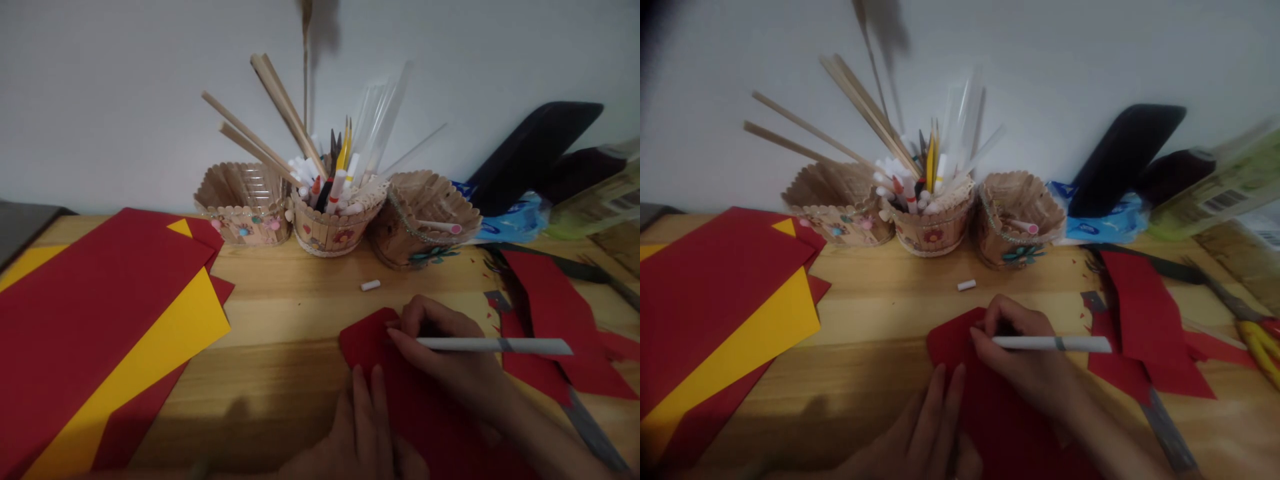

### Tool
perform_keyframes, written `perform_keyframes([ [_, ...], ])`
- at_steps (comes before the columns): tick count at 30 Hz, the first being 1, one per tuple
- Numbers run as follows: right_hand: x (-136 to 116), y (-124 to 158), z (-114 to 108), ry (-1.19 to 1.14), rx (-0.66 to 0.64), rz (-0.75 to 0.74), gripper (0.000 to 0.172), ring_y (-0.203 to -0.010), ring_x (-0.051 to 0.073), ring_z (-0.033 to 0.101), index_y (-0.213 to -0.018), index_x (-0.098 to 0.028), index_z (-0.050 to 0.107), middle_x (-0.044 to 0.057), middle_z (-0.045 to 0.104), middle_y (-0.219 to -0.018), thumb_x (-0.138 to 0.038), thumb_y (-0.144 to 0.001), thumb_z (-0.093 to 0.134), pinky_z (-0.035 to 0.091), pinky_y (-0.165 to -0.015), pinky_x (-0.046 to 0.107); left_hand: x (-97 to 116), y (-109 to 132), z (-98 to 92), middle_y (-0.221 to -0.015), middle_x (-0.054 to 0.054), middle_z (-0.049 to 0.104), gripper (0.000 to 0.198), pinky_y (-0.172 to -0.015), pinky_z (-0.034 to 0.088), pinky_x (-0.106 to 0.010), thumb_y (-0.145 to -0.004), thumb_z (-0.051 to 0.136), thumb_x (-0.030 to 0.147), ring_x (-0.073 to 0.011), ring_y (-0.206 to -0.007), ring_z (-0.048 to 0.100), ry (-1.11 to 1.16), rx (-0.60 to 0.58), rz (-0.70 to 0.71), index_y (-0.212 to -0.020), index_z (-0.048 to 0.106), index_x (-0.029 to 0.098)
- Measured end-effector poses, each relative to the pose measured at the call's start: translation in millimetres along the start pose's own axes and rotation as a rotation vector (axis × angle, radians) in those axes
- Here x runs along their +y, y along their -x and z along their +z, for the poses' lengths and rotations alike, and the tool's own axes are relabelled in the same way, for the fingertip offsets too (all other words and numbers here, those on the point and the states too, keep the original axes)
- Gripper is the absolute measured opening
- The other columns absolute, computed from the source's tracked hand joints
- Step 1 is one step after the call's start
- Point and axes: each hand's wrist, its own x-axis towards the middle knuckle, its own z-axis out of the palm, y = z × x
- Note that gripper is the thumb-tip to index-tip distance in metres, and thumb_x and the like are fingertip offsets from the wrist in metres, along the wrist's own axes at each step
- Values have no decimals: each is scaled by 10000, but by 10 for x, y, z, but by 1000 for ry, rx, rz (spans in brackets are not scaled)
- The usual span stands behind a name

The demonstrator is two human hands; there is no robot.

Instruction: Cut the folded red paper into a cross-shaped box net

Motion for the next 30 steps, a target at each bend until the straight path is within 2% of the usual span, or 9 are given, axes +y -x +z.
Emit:
perform_keyframes([
  [9, 32, -5, 9, -17, 0, 8, 271, -489, 121, 413, -593, -247, 378, -61, 456, -521, -247, -780, 573, 352, -459, 229, -62, -92, -45, -827, -31, 748, 215, -566, 568, -216, -864, 412, 129, -186, -729, 721, 9, 26, -43, -663, 424, 204],
  [14, 33, -19, 14, -15, 1, 16, 271, -516, 134, 481, -585, -245, 394, -49, 499, -532, -266, -769, 593, 387, -475, 234, -56, -79, -21, -848, -52, 747, 232, -595, 563, -211, -891, 360, 127, -182, -746, 720, 18, 18, -25, -680, 420, 201],
  [21, 52, 14, 8, 32, -21, 13, 276, -509, 143, 498, -591, -250, 393, -48, 490, -521, -286, -788, 582, 365, -459, 243, -64, -107, -52, -821, -3, 750, 253, -596, 561, -223, -860, 341, 73, -163, -716, 718, 12, 59, -82, -662, 396, 221],
  [24, 60, 15, 11, 49, -11, 7, 274, -546, 158, 541, -588, -251, 391, -43, 498, -522, -279, -785, 580, 363, -458, 241, -59, -116, -39, -845, -15, 751, 244, -617, 553, -234, -850, 340, 71, -162, -725, 714, 43, 65, -112, -669, 426, 210],
  [30, 49, 16, 3, 80, -10, -8, 275, -508, 140, 512, -582, -250, 391, -50, 495, -510, -260, -787, 574, 371, -449, 232, -18, -112, -5, -799, -78, 749, 185, -632, 524, -289, -793, 441, 73, -196, -729, 687, 111, 77, -171, -661, 431, 202],
])
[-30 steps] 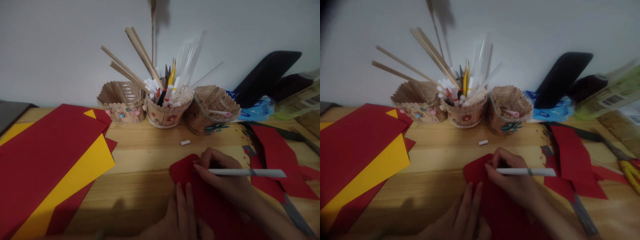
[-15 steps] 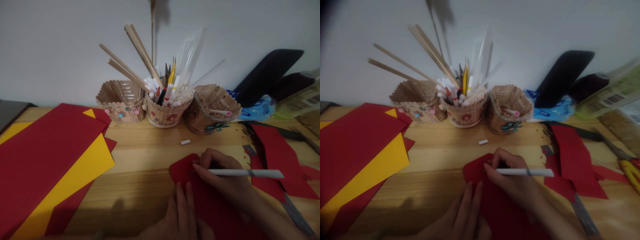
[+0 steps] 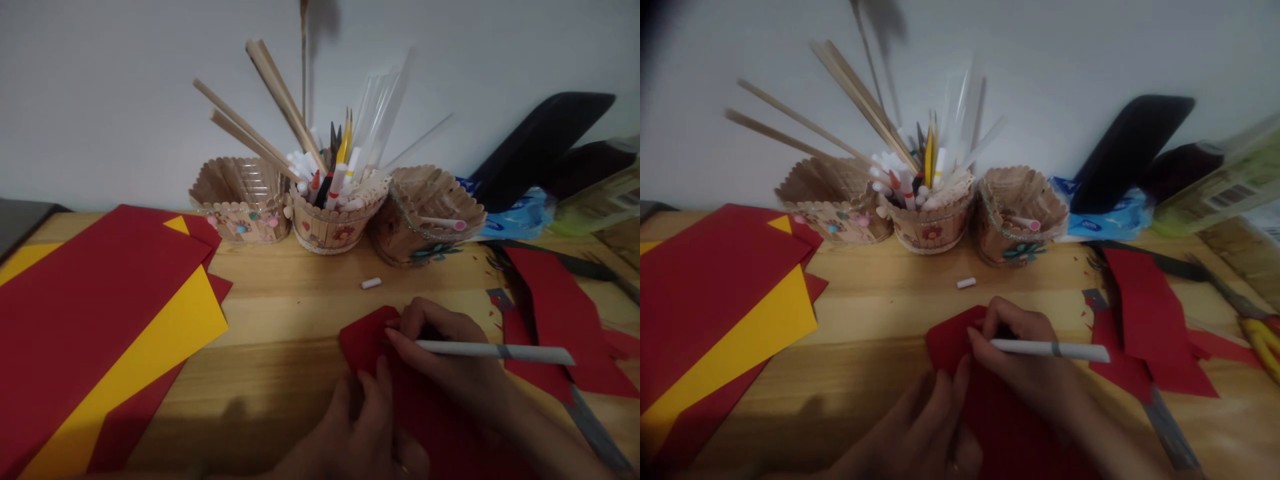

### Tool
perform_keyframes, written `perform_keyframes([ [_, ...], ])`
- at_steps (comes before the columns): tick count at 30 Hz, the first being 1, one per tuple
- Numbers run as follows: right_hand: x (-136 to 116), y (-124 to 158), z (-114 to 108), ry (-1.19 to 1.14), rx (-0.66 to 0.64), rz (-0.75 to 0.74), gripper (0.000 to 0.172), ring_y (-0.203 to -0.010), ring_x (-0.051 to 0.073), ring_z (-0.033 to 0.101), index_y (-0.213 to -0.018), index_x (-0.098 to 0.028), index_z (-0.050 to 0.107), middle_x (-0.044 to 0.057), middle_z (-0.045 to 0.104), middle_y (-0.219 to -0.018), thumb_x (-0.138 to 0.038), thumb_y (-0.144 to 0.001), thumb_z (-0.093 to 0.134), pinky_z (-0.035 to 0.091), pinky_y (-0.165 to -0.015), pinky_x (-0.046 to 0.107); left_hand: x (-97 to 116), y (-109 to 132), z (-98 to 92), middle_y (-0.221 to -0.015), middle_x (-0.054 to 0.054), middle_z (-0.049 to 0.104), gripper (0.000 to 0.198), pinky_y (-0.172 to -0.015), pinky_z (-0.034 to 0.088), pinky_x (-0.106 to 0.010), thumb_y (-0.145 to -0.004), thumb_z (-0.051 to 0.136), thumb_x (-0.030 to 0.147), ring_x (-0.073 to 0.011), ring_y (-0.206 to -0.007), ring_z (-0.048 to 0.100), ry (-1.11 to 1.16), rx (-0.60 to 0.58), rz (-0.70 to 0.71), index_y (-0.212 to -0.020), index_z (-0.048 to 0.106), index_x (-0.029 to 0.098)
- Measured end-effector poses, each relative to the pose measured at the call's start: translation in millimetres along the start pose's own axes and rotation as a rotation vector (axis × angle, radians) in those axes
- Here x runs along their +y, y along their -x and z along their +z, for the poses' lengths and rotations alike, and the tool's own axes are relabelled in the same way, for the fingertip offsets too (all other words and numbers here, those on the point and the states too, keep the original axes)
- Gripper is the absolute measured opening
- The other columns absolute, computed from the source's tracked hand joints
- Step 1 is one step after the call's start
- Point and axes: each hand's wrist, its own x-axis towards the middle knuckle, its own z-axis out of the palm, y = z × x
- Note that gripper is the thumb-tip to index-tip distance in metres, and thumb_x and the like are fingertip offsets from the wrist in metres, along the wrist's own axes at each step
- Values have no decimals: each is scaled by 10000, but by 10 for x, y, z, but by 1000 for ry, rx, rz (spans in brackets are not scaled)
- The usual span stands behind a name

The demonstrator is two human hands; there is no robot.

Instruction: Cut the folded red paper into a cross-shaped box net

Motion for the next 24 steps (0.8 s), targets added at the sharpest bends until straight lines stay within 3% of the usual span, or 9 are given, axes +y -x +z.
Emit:
perform_keyframes([
  [6, -1, 20, -4, -10, 7, 8, 267, -586, 160, 570, -586, -248, 395, -42, 505, -532, -258, -788, 571, 390, -478, 233, -5, 22, 15, -791, -77, 749, 165, -628, 527, -291, -804, 464, 108, -206, -756, 678, -12, 3, 28, -677, 435, 210],
  [19, -34, 15, -8, -48, -1, 36, 275, -518, 135, 483, -582, -243, 392, -46, 498, -521, -255, -784, 578, 364, -462, 233, 51, 13, 36, -756, -94, 744, 188, -615, 533, -306, -800, 454, 78, -214, -708, 678, 13, 43, -42, -657, 444, 200],
  [24, -44, 1, 9, -42, 16, 35, 276, -488, 122, 441, -574, -240, 397, -48, 489, -508, -254, -773, 587, 352, -444, 227, 19, 12, 19, -775, -94, 746, 174, -614, 538, -297, -805, 485, 110, -215, -727, 676, 4, 6, 13, -663, 445, 204],
])
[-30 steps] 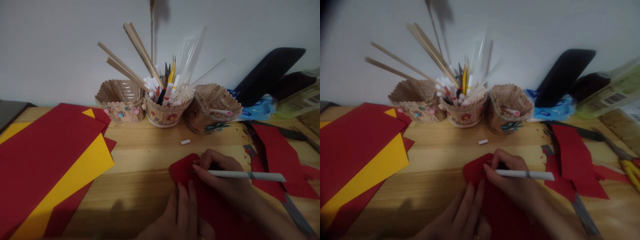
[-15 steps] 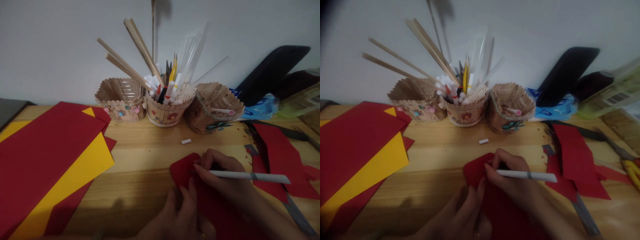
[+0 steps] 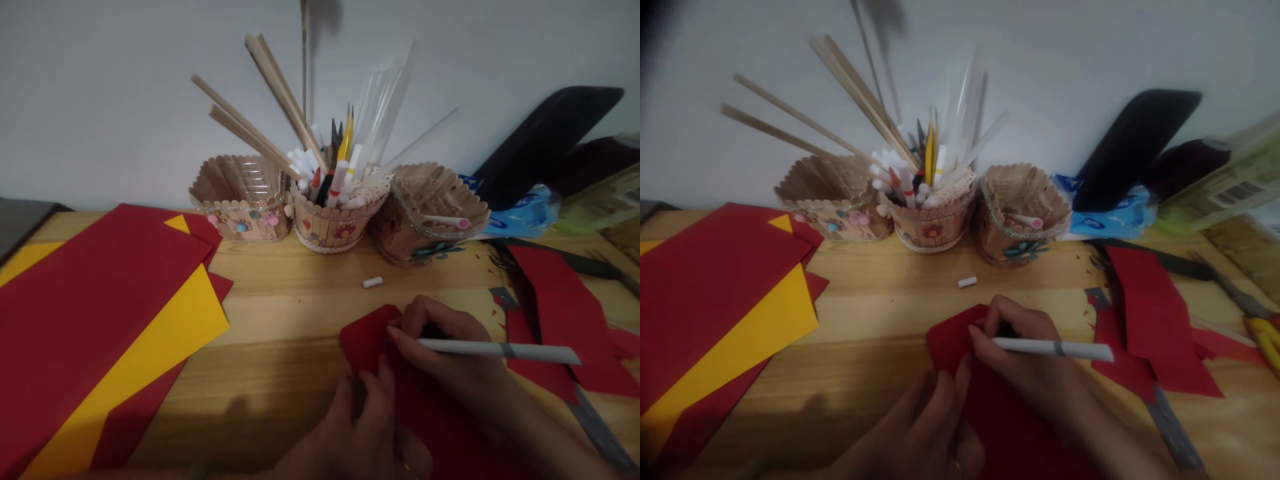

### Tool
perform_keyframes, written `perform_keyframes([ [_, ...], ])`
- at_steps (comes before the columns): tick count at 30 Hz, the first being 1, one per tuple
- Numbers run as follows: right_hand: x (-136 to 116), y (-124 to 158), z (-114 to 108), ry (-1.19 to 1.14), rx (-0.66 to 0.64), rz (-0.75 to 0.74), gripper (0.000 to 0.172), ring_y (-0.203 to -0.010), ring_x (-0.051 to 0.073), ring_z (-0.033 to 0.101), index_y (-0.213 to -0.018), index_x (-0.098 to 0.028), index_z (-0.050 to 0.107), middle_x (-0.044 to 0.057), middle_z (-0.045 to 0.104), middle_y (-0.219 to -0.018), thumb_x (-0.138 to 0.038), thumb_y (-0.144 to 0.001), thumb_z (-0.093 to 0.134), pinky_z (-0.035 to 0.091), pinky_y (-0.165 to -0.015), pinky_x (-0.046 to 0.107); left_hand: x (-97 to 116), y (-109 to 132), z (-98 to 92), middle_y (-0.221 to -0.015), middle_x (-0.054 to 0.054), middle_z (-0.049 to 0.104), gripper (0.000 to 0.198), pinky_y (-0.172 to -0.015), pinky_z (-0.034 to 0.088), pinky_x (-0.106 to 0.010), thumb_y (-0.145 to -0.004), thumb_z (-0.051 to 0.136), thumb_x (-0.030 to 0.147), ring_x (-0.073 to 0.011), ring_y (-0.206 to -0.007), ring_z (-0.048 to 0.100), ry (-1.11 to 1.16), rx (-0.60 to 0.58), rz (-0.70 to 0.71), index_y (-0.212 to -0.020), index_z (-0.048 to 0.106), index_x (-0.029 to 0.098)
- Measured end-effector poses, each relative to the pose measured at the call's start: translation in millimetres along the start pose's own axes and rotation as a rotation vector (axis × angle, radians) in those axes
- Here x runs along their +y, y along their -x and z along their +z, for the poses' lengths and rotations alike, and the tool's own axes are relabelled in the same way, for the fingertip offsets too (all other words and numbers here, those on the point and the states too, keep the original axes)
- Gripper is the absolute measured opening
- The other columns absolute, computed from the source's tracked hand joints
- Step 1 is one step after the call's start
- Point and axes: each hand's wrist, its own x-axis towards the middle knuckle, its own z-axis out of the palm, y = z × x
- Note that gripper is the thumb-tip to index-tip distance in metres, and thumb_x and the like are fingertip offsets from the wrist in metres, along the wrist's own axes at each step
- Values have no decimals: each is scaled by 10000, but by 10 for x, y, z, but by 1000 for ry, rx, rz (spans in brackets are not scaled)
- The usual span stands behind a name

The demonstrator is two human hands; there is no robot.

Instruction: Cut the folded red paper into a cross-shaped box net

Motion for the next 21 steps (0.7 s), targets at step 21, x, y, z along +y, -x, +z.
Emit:
perform_keyframes([
  [21, -185, 48, -39, -89, -47, -38, 269, -419, 90, 362, -586, -236, 389, -70, 441, -489, -233, -788, 566, 262, -364, 196, -14, -17, -19, -800, -69, 750, 168, -606, 524, -272, -806, 477, 107, -188, -718, 671, -31, 7, 11, -666, 459, 198],
])
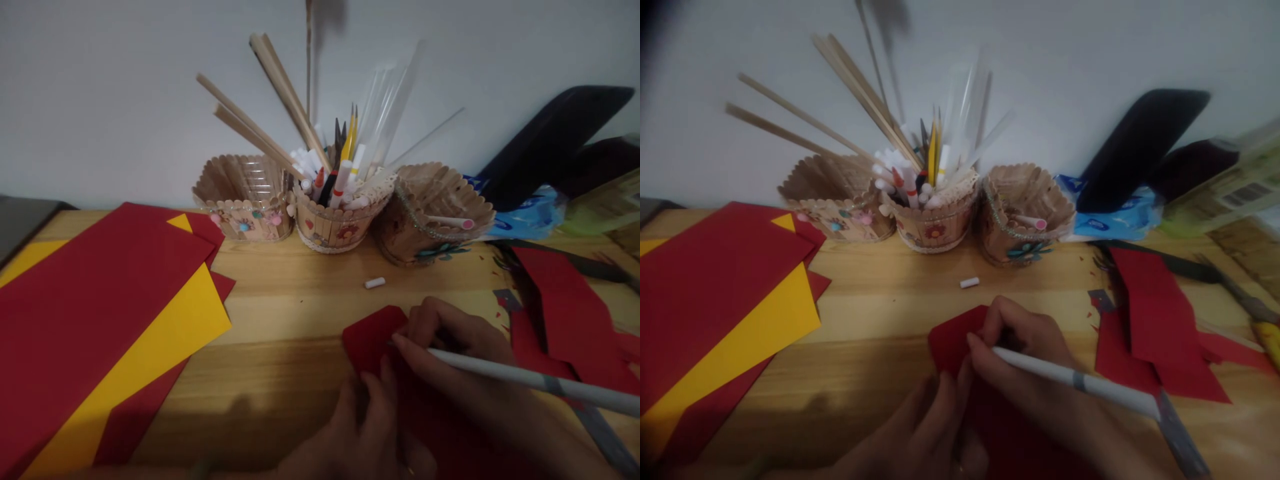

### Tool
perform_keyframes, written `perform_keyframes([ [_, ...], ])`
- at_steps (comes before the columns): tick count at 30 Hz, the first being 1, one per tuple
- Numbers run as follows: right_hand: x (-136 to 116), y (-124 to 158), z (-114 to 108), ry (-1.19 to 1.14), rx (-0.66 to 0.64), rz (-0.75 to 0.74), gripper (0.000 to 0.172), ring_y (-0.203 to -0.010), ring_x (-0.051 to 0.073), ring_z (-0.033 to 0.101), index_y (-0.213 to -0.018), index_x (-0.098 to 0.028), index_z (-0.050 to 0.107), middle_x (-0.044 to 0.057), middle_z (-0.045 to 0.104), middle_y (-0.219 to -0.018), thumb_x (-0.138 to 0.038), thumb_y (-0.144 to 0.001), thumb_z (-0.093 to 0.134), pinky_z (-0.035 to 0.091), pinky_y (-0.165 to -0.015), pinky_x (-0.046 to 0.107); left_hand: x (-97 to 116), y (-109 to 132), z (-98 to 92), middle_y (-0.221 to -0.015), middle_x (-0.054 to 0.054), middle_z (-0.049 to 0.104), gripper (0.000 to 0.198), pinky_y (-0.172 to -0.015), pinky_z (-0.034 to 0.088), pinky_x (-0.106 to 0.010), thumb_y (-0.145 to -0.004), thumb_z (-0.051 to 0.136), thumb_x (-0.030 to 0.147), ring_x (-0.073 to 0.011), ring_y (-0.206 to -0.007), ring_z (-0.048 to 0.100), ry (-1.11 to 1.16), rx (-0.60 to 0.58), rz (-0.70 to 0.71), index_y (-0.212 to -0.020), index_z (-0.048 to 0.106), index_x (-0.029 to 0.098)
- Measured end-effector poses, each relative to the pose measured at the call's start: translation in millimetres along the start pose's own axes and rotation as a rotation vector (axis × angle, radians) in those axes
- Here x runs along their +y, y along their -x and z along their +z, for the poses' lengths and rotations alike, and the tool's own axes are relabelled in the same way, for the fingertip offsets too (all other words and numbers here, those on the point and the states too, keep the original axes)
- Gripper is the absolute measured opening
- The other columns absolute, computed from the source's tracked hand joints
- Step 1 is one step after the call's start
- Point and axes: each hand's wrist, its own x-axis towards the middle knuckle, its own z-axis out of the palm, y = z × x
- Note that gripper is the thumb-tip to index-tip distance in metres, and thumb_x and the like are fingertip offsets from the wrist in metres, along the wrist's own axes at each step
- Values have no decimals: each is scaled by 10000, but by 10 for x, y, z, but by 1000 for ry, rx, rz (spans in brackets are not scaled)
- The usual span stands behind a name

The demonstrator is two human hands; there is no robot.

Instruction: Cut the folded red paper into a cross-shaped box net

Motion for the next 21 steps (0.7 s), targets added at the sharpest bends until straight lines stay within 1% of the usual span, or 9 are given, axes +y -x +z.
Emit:
perform_keyframes([
  [2, -18, 3, 11, 12, -56, -9, 273, -410, 89, 348, -590, -237, 388, -72, 443, -477, -236, -807, 553, 239, -352, 201, 13, -1, 9, -775, -67, 749, 185, -599, 526, -277, -797, 472, 85, -191, -699, 672, 3, 20, -19, -651, 457, 198],
  [4, -10, -18, 33, 31, -91, -28, 267, -420, 91, 356, -597, -237, 387, -73, 454, -479, -219, -812, 544, 252, -364, 203, 24, 5, 18, -736, -60, 746, 210, -586, 532, -279, -798, 450, 67, -193, -684, 673, -16, 49, -25, -636, 451, 202],
  [7, 35, -76, 71, 58, -73, -42, 262, -437, 96, 368, -590, -239, 375, -71, 456, -487, -206, -803, 524, 274, -385, 209, 28, 24, 19, -765, -60, 749, 229, -586, 541, -268, -847, 414, 93, -192, -716, 681, -28, 20, 6, -650, 451, 203],
  [9, 62, -104, 91, 75, -56, -42, 259, -441, 101, 365, -582, -241, 370, -72, 439, -484, -208, -793, 517, 272, -390, 214, 22, 35, 13, -779, -65, 749, 217, -588, 546, -263, -859, 427, 119, -194, -725, 686, -24, 1, 23, -660, 460, 197],
  [13, 66, -110, 100, 104, -46, -43, 260, -445, 104, 368, -575, -239, 373, -70, 430, -485, -211, -791, 516, 268, -398, 221, 18, 32, 2, -759, -83, 746, 188, -602, 549, -262, -832, 494, 128, -201, -722, 694, -31, 4, 33, -654, 471, 185],
  [15, 51, -108, 96, 115, -42, -35, 253, -445, 104, 371, -573, -237, 381, -68, 436, -487, -221, -786, 517, 269, -396, 222, 23, 19, -1, -743, -88, 744, 189, -611, 546, -266, -824, 498, 112, -200, -716, 696, -34, 14, 22, -650, 471, 180],
  [19, 38, -117, 92, 127, -52, -24, 249, -442, 103, 361, -567, -237, 386, -68, 426, -484, -244, -777, 519, 269, -390, 219, 27, -8, -12, -699, -63, 741, 230, -609, 543, -255, -806, 411, 43, -182, -691, 699, -29, 34, -19, -638, 460, 192],
  [21, 50, -120, 97, 123, -55, -30, 246, -442, 103, 359, -569, -238, 387, -68, 424, -486, -241, -778, 517, 271, -391, 218, 32, -10, -17, -689, -45, 740, 244, -627, 548, -257, -796, 382, 24, -180, -707, 702, -34, 20, -34, -646, 467, 195],
])
